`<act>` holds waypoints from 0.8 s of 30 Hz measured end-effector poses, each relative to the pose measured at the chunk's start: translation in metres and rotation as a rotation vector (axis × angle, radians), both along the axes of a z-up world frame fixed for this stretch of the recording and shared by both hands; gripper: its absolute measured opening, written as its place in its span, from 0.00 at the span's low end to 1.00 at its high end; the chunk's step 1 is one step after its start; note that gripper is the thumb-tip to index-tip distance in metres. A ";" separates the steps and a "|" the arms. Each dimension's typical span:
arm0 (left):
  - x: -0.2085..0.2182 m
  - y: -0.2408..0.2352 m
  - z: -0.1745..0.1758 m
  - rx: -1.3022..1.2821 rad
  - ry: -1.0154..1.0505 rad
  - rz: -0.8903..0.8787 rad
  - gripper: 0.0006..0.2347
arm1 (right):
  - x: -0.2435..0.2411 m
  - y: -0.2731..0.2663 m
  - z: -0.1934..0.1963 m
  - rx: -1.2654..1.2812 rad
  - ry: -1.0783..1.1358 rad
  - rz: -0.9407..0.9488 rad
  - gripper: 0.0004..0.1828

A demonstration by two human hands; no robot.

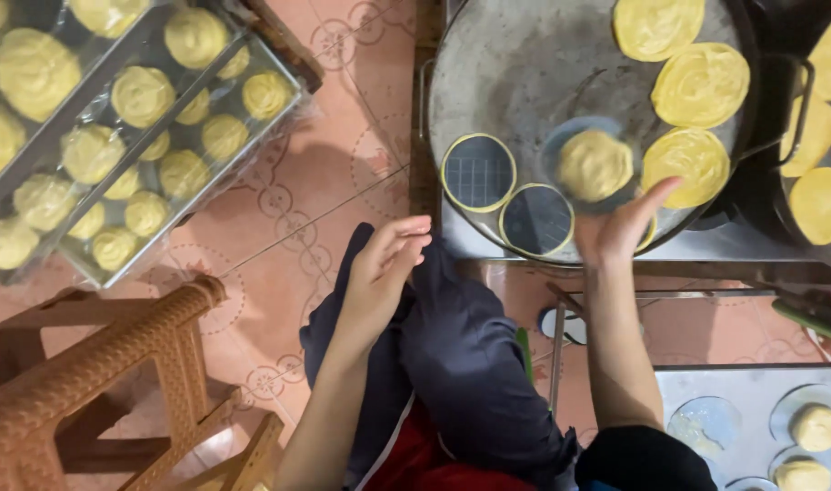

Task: Flattening and cooking roti dough on a large griddle.

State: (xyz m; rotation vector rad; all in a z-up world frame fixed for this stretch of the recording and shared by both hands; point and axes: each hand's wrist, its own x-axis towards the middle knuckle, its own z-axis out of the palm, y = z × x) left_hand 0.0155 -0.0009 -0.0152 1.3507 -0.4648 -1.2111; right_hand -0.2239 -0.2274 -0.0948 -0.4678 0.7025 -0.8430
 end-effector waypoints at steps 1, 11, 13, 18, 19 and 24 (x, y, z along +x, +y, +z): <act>0.000 0.001 0.000 0.016 0.026 0.005 0.13 | -0.006 -0.015 -0.003 -0.237 0.010 -0.006 0.55; -0.001 -0.005 0.000 0.005 0.067 -0.067 0.13 | -0.016 -0.105 -0.095 -1.274 1.315 0.570 0.28; 0.000 -0.007 -0.001 0.028 0.042 -0.074 0.13 | -0.001 -0.127 -0.088 -1.212 1.420 0.404 0.29; 0.005 -0.014 -0.002 0.088 -0.016 -0.089 0.12 | 0.034 -0.124 -0.114 -1.344 1.698 0.568 0.40; 0.005 -0.013 -0.005 0.070 0.000 -0.088 0.12 | 0.040 -0.120 -0.119 -1.304 1.750 0.642 0.41; 0.014 -0.014 -0.008 0.121 0.016 -0.066 0.13 | 0.048 -0.106 -0.120 -1.359 1.775 0.640 0.41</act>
